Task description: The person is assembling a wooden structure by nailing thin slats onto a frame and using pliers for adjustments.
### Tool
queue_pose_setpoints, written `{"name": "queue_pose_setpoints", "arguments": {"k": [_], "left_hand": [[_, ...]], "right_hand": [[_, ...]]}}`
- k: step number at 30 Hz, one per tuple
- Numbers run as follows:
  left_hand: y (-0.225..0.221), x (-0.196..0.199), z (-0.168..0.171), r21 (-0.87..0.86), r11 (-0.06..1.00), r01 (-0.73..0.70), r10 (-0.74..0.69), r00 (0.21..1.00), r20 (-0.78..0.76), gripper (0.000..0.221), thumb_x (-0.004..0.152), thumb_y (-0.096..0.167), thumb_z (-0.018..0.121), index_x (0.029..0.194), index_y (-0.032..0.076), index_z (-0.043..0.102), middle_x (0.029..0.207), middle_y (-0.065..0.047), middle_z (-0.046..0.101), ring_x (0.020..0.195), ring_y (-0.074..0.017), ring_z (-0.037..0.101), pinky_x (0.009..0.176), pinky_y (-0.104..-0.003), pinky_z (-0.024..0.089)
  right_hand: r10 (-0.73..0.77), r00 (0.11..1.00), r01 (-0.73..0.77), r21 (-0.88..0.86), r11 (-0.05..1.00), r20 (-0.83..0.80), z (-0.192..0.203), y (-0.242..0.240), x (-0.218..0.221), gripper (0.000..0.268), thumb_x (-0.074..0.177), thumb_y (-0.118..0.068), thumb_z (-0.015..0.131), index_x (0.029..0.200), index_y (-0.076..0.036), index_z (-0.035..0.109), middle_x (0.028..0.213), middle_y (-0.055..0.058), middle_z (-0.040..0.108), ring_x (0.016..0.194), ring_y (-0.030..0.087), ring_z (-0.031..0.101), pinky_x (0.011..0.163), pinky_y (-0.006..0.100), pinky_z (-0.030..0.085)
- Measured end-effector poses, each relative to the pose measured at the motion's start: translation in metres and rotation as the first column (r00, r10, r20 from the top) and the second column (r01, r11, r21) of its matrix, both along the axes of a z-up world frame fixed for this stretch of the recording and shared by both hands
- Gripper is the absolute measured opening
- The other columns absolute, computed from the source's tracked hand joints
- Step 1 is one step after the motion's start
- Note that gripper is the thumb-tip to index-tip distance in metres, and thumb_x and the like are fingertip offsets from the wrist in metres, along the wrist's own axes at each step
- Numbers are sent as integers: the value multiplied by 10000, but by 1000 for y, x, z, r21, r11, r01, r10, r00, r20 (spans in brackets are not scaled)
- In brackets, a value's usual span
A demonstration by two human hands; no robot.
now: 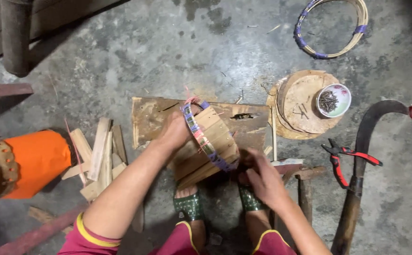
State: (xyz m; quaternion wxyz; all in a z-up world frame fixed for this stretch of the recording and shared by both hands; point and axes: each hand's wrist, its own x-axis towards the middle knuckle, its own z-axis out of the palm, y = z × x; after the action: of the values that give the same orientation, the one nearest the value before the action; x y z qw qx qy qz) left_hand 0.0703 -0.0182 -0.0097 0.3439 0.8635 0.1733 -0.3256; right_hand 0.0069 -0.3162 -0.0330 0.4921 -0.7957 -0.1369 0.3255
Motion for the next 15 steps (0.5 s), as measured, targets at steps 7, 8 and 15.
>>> {"name": "queue_pose_setpoints", "arguments": {"k": [7, 8, 15], "left_hand": [[-16, -21, 3, 235, 965, 120, -187, 940, 285, 388, 903, 291, 618, 1285, 229, 596, 1132, -107, 628, 1037, -360, 671, 926, -513, 543], [-14, -28, -3, 355, 925, 132, -271, 885, 378, 323, 884, 279, 643, 1197, 199, 632, 956, -89, 603, 862, -377, 707, 768, -526, 606], [-16, -12, 5, 239, 970, 49, -136, 923, 361, 467, 854, 304, 781, 1282, 155, 667, 1212, -185, 679, 1077, -450, 686, 957, -571, 540]], "right_hand": [[-284, 902, 393, -343, 853, 325, -55, -122, -10, 378, 981, -153, 595, 1354, -140, 656, 1061, 153, 718, 1029, 382, 695, 911, 518, 553], [-302, 876, 449, -411, 793, 375, -62, -137, -8, 348, 997, -166, 594, 1337, -133, 663, 1064, 191, 704, 1028, 418, 678, 915, 550, 543], [-285, 917, 395, -527, 753, 280, -108, -154, 11, 387, 996, -269, 587, 1381, -243, 621, 1193, 113, 682, 1153, 338, 651, 1013, 494, 511]]}}
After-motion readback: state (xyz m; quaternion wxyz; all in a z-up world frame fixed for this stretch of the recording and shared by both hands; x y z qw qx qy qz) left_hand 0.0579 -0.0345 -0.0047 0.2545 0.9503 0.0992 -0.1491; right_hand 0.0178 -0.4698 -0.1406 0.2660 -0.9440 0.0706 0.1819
